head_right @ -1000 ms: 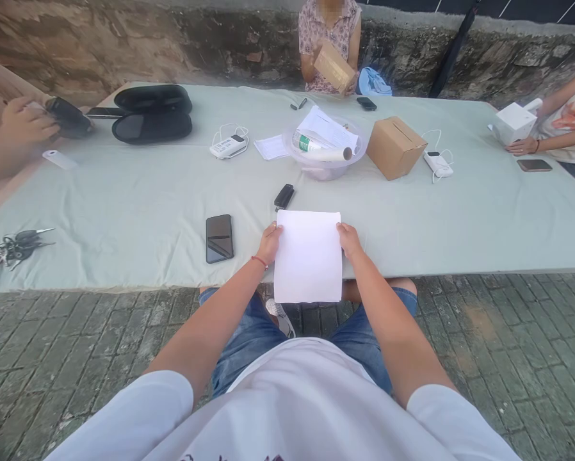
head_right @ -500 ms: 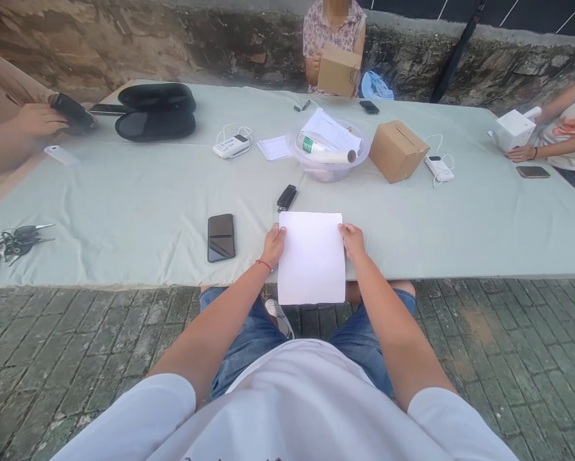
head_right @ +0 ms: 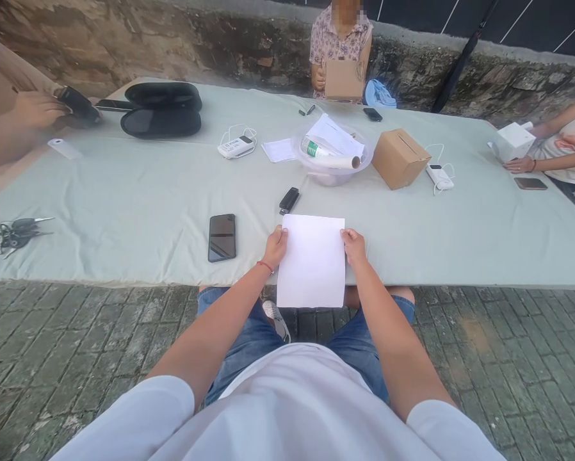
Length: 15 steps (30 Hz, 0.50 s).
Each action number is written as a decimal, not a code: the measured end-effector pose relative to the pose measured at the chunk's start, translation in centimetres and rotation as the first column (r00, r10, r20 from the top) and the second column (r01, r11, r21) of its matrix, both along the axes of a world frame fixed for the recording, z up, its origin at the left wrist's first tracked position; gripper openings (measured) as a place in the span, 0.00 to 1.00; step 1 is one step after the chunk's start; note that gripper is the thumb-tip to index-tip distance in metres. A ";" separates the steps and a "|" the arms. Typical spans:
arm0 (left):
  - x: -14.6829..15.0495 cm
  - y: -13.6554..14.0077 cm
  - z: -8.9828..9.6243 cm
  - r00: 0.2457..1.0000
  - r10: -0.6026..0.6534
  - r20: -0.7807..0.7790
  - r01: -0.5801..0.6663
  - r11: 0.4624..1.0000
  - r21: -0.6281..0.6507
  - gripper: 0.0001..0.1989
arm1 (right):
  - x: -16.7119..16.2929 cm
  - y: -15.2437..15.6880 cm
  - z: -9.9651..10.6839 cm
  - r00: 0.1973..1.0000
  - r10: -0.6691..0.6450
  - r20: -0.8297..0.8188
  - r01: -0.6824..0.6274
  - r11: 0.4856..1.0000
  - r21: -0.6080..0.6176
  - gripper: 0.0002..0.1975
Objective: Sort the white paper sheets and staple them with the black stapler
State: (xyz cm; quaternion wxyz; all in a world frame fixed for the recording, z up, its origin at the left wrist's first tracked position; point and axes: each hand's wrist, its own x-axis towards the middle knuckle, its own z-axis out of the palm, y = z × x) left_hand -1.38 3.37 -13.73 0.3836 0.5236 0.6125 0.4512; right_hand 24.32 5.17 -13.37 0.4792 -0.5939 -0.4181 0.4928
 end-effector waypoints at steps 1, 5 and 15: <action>0.0 0.0 0.0 1.000 -0.003 -0.014 0.003 1.000 0.002 0.24 | 0.0 0.0 0.0 1.000 -0.004 -0.017 0.004 1.000 0.000 0.19; 0.0 0.1 -0.2 1.000 0.003 0.007 -0.003 1.000 0.010 0.25 | 0.1 -0.2 -0.3 0.999 -0.001 -0.032 0.001 1.000 0.003 0.18; -0.5 0.3 0.0 0.982 -0.054 0.182 0.062 0.997 -0.038 0.26 | -3.1 3.5 4.3 0.689 0.002 0.725 -0.229 0.949 0.215 0.21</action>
